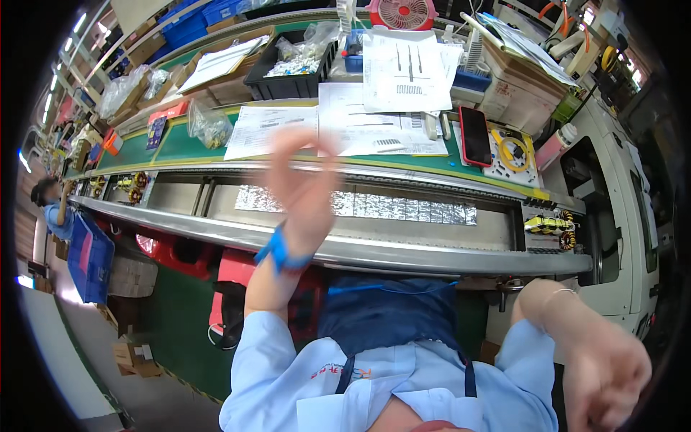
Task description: The person sorts small electronic components, including resistors and capacitors, from a plastic bag onto a workbench. They then gather the components and place them back into the bag, repeating the process of emptying and repacking the bag multiple times.
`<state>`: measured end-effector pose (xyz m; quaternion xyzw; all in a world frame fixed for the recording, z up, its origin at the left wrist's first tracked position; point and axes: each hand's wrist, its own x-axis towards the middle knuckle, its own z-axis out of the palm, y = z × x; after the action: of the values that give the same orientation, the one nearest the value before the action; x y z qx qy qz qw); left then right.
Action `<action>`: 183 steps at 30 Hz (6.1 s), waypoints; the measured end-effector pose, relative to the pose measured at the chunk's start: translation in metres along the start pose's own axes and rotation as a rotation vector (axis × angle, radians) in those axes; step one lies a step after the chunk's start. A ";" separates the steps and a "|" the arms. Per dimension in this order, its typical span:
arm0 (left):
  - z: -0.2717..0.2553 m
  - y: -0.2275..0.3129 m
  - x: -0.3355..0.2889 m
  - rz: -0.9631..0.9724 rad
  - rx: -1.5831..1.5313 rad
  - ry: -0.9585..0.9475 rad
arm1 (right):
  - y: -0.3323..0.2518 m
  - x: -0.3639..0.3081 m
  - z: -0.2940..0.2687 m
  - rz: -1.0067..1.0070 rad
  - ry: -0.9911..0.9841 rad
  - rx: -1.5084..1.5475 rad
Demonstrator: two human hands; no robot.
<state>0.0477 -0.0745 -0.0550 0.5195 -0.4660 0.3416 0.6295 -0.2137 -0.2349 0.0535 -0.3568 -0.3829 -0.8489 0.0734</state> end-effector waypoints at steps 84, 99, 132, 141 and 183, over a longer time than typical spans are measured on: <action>0.118 -0.079 -0.122 -1.089 -0.743 -0.264 | -0.022 -0.289 -0.094 2.096 -0.426 0.055; 0.121 -0.077 -0.130 -1.199 -0.724 -0.303 | -0.025 -0.289 -0.089 1.846 -0.701 -0.204; 0.146 -0.092 -0.104 -0.516 -0.075 -1.051 | 0.018 -0.251 -0.118 1.375 -1.288 -0.300; 0.159 -0.105 -0.105 -0.507 -0.139 -0.963 | 0.014 -0.278 -0.146 1.577 -1.306 -0.336; 0.149 -0.114 -0.123 -0.307 -0.002 -0.735 | 0.009 -0.262 -0.182 1.055 -1.581 -0.661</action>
<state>0.0765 -0.2389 -0.2052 0.6701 -0.5776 0.0344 0.4649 -0.1176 -0.4078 -0.1972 -0.9443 0.1399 -0.2915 0.0620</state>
